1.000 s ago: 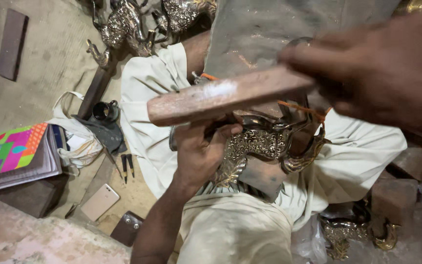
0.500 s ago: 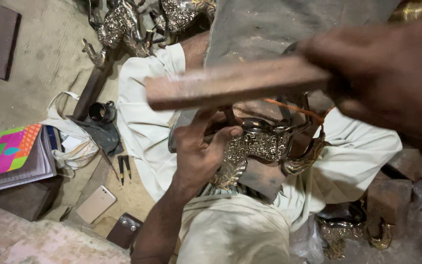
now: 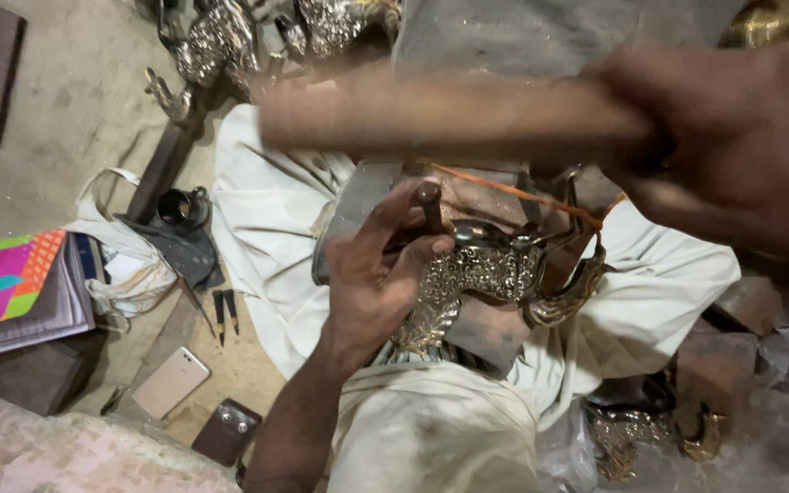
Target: The person sits on the floor with an ornate brass ornament resting on their lap. They hold a punch against the metal surface and repeatedly strike it with a wooden mallet, repositioning the punch to work different areas of the decorative relief.
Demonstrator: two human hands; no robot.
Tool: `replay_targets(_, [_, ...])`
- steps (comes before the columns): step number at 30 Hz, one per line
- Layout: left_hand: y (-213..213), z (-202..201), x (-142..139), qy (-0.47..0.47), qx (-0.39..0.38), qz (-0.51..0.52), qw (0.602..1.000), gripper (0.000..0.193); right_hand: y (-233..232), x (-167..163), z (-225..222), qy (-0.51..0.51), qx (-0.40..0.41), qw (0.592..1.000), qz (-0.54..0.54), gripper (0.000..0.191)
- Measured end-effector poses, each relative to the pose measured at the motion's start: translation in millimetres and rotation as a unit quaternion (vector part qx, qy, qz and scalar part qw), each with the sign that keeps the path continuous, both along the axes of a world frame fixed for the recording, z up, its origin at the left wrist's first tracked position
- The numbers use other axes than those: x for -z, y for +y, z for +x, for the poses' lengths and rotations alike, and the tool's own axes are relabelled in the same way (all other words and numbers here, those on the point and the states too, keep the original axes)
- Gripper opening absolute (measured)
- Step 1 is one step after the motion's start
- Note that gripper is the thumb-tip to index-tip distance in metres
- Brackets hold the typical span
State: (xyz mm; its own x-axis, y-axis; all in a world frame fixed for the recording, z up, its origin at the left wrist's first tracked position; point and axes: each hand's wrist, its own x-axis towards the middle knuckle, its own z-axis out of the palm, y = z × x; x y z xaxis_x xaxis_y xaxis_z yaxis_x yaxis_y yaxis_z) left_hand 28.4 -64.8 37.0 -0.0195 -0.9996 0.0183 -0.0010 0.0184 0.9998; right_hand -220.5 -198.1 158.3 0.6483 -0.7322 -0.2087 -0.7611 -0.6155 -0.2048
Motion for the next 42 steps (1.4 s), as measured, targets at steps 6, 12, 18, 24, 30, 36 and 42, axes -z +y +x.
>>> replay_targets(6, [-2,0,-1,0.041,0.008,-0.006,0.999,0.041,3,-7,6,0.121,0.05,0.991,0.038,0.043])
replay_targets(12, [0,-1,-1,-0.029,-0.003,-0.016,0.999,0.045,6,-1,-6,0.118,0.011,0.993,0.001,0.048])
replay_targets(18, [-2,-1,-4,-0.023,-0.001,-0.037,0.999,0.036,9,6,-13,0.18,0.026,0.982,0.047,0.048])
replay_targets(24, [-1,-2,-5,-0.028,0.001,-0.03,0.999,0.038,12,1,-1,0.172,0.012,0.984,0.037,0.037])
replay_targets(30, [-2,1,-6,-0.058,0.019,-0.016,0.998,0.038,17,3,-2,0.217,0.036,0.975,0.04,0.046])
replay_targets(36, [-2,2,-5,-0.067,0.034,-0.005,0.997,0.046,24,12,-18,0.124,0.049,0.991,0.017,0.052])
replay_targets(42, [-1,3,-1,-0.054,0.045,-0.002,0.998,0.034,34,17,-27,0.145,0.058,0.987,0.028,0.052])
